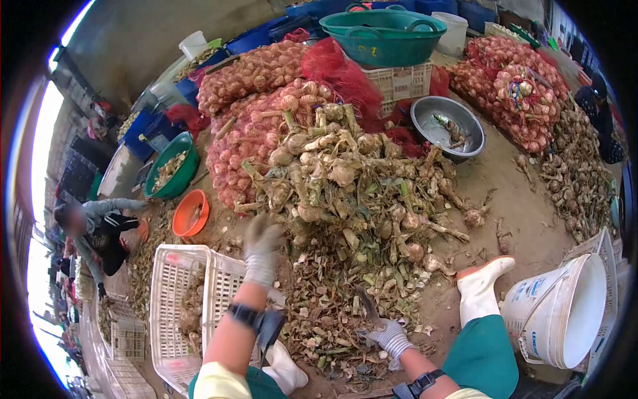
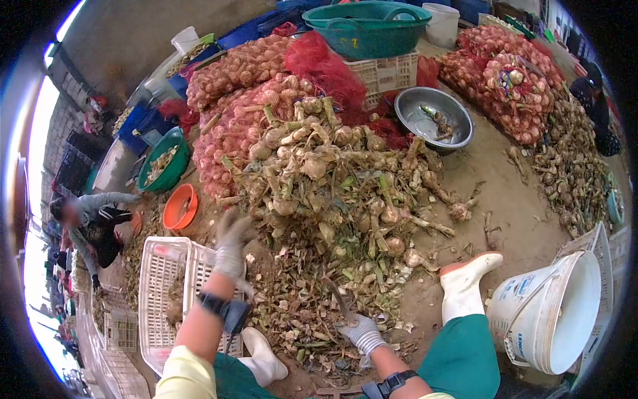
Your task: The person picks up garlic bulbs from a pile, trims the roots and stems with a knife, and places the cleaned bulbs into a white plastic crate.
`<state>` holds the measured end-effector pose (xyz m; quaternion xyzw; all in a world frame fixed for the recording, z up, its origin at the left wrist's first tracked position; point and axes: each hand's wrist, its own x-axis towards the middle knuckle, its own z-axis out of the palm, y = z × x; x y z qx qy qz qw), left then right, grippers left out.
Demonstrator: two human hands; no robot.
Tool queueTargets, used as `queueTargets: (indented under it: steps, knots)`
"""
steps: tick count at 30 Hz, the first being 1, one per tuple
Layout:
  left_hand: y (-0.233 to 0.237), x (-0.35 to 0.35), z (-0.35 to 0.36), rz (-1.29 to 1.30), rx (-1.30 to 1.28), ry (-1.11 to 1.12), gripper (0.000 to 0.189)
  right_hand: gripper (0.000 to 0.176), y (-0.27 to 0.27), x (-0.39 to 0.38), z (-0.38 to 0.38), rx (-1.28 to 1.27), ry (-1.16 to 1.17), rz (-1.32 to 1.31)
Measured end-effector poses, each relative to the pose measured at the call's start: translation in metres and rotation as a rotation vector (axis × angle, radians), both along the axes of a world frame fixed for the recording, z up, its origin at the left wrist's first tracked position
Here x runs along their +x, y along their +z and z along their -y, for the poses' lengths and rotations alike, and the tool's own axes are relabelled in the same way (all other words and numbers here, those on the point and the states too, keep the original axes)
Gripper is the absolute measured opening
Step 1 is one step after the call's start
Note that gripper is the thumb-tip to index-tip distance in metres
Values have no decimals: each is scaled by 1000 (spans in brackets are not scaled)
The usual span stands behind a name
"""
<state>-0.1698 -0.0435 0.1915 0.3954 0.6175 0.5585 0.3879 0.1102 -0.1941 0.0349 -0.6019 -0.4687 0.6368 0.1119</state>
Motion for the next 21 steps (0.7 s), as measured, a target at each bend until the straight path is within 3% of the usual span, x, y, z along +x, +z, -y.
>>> queueTargets:
  steps: [1,3,7,9,10,12,13,15,16,17,18,19,21]
  knots:
    - [-13,15,-26,-143,-69,-56,48,50,5,1,-3,-3,37,19]
    - [-59,14,-77,-872,-141,-29,49,46,17,4,-7,-9,61,45]
    - [-72,28,-89,-1044,-225,34,41,42,23,10,-13,53,183,198]
    - [-69,16,-79,-802,-163,-75,35,41,23,12,-11,-8,132,190]
    - [-65,12,-66,-373,-84,-187,29,43,7,14,-9,18,167,197]
    - [-55,-5,-31,375,-174,-325,23,44,-19,18,-9,-12,147,147]
    - [-39,-16,-11,515,-323,-486,21,45,0,13,-12,-37,125,101]
    - [-42,-20,24,580,-426,-465,22,40,24,14,-11,-36,51,113]
    - [-32,-13,47,577,-432,-457,22,31,22,15,-8,140,40,243]
    - [-10,0,73,376,-442,-452,20,23,23,16,-5,317,28,376]
    - [4,10,94,176,-450,-448,18,23,36,13,-5,313,29,376]
    - [6,13,109,179,-451,-449,18,23,50,7,-6,400,19,287]
    - [19,24,132,-852,-451,-848,29,20,122,-5,-6,598,-9,77]
